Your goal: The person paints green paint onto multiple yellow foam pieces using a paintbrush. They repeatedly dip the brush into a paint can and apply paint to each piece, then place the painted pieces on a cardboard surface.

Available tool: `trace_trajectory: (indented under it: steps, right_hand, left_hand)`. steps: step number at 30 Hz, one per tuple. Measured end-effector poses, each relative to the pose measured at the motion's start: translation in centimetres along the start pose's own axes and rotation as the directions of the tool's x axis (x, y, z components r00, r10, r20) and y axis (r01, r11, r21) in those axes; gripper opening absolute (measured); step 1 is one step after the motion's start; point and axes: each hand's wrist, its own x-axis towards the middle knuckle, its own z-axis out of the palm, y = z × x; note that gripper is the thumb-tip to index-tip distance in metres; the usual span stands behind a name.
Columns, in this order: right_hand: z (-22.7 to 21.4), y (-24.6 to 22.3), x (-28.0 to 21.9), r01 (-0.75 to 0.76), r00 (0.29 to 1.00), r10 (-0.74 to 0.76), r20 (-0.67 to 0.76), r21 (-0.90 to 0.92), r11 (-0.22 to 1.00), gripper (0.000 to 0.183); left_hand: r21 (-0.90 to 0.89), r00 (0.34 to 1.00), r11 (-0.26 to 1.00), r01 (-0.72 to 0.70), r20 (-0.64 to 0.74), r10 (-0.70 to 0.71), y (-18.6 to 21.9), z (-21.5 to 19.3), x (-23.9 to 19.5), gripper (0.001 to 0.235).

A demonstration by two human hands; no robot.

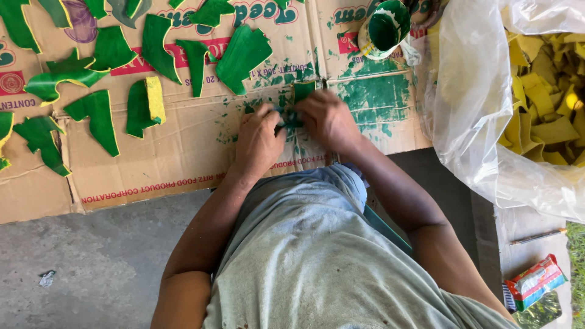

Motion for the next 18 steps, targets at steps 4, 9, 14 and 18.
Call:
trace_trajectory:
  steps: [4,9,14,18]
  right_hand:
    - [-1.2,2.8,3.1,-0.072,0.982,0.049,-0.182,-0.124,0.990,0.014]
    - [-2.4,3.6,2.9,-0.183,0.971,0.173,-0.165,-0.047,0.982,0.012]
    - [-0.8,1.8,2.3,-0.148,0.987,0.141,-0.075,-0.101,0.984,0.012]
    - [0.1,0.2,1.0,-0.106,0.994,0.105,-0.020,-0.053,0.993,0.012]
  left_hand:
    - [-0.017,1.000,1.000,-0.010,0.004,0.010,0.3,-0.6,0.2,0.018]
    - [-0.007,1.000,1.000,-0.016,0.014,0.016,0.1,-0.4,-0.2,0.019]
    - [0.012,0.999,0.999,-0.037,-0.008,0.038,-0.3,-0.1,-0.1,0.019]
    - [-0.039,1.000,0.999,-0.006,0.011,0.006,-0.4,-0.2,-0.2,0.017]
